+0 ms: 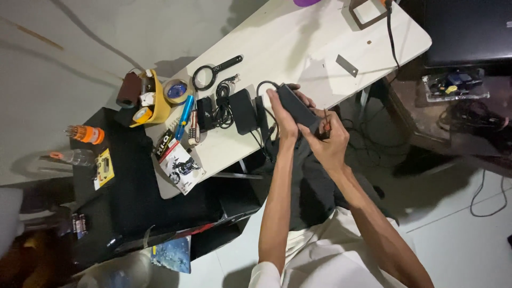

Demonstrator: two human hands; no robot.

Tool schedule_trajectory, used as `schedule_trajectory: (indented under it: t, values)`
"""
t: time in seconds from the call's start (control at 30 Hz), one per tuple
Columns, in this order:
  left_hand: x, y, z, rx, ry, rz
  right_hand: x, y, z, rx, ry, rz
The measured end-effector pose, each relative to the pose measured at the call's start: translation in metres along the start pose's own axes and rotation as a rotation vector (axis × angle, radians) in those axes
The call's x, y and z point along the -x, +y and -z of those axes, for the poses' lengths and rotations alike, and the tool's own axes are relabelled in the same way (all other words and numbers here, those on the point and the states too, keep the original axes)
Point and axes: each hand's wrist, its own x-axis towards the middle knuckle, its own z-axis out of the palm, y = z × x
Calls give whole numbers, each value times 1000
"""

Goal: The person is using a small screwdriver to pry open the plastic casing of a power adapter on a repair bench.

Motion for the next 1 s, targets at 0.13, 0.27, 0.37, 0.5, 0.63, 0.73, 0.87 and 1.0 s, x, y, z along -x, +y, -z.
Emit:
schedule_trajectory:
  t: [0.13,0.27,0.37,0.5,0.63,0.73,0.87,1.0]
  values:
    - [-12,9,-7,-90,26,57,5,-10,2,12,29,-58]
    - [-19,17,-13,-52,58,37,4,-25,3,8,54,-132]
    - [-21,16,-4,49,2,86,12,4,1,-33,21,-152]
    - [-26,18,1,101,34,70,13,1,1,-123,-8,-166]
    - [-27,16,2,76,84,3,24,12,16,-87,-114,-283]
    - [-21,22,-20,-61,112,-83,19,-5,22,-44,-218,-363]
    - [-17,24,-34,-193,136,-165,17,-23,24,57,-252,-367]
    - [-24,20,-28,-248,164,-184,23,-17,25,42,-250,-357]
